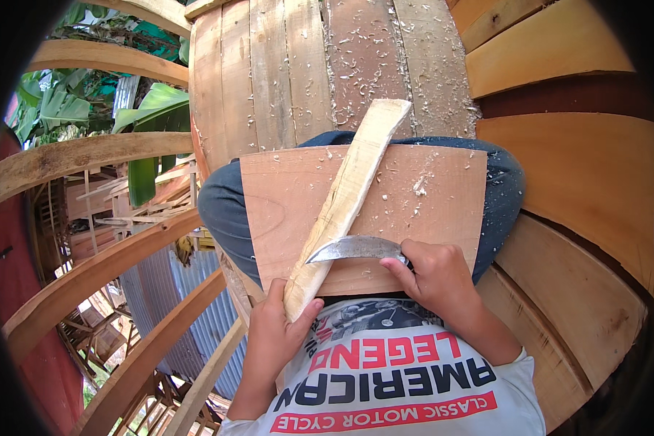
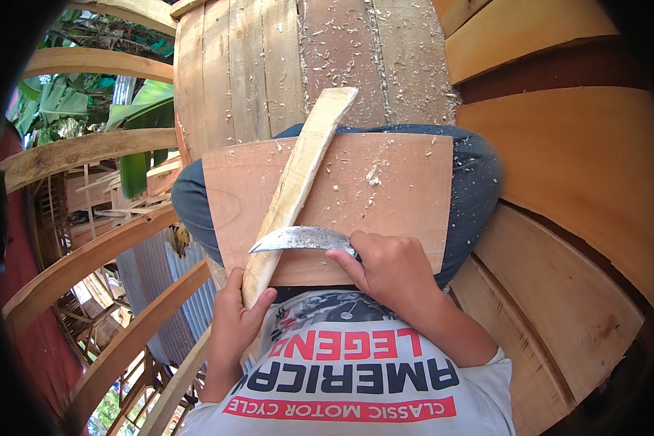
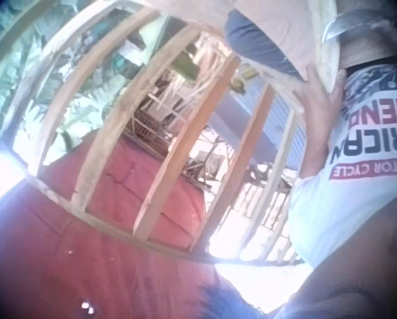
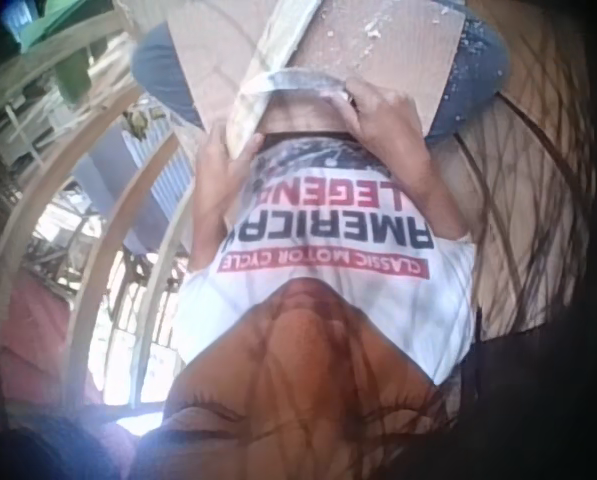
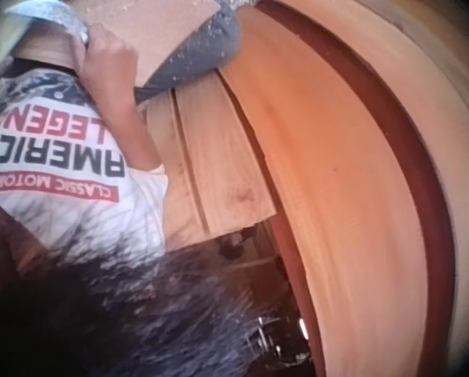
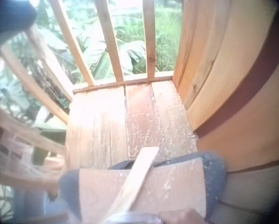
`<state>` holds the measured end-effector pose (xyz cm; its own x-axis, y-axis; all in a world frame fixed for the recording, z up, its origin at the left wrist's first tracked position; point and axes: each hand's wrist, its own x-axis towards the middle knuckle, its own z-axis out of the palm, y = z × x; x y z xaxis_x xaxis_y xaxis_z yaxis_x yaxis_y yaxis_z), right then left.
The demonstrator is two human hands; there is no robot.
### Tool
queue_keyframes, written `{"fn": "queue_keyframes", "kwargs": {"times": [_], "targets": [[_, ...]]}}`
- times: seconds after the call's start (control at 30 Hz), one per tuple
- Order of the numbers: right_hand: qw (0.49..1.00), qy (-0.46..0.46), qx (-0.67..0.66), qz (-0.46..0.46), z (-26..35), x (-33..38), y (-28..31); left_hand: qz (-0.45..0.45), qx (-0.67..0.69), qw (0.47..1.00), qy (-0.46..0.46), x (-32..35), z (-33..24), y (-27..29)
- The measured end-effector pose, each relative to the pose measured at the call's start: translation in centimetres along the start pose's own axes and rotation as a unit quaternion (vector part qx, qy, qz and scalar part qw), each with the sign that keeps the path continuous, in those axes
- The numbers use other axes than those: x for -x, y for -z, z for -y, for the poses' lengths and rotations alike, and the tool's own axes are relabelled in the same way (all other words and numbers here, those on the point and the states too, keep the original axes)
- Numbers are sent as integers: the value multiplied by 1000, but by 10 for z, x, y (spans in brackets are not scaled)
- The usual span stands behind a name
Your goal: The person is sitting cross-legged on a wooden floor, using a curved knife to shave and smooth a long, thin piece of wood. They hold the wood in their left hand and repeatedly scrape the blade along its length to remove bark and rough edges.
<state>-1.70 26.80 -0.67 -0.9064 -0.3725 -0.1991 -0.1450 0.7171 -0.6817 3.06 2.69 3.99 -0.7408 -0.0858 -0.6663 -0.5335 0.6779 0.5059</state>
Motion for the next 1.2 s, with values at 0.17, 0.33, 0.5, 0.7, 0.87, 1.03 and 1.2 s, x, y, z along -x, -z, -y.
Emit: {"fn": "queue_keyframes", "kwargs": {"times": [0.17, 0.33, 0.5, 0.7, 0.87, 1.03, 1.2], "targets": [[999, 0, 26, 38, 13, -1, -4, 31, 48, 998, 10, 9, 12, -6], [995, -2, 87, -42, -3, -13, 3, 70, 102, 992, 7, 13, 20, -13], [996, 5, 88, 8, 0, -11, 12, 77, 126, 989, 1, 15, 23, -15], [995, 48, 82, 43, 7, -8, -7, 94, 158, 983, 14, 13, 27, -18], [994, 59, 96, 7, 7, -11, -11, 101, 190, 977, 2, 13, 36, -21], [992, 61, 109, -7, 7, -14, -11, 156, 243, 955, 70, 13, 42, -18], [994, 50, 101, -7, 10, -14, -11, 146, 254, 954, 61, 15, 43, -21]]}}
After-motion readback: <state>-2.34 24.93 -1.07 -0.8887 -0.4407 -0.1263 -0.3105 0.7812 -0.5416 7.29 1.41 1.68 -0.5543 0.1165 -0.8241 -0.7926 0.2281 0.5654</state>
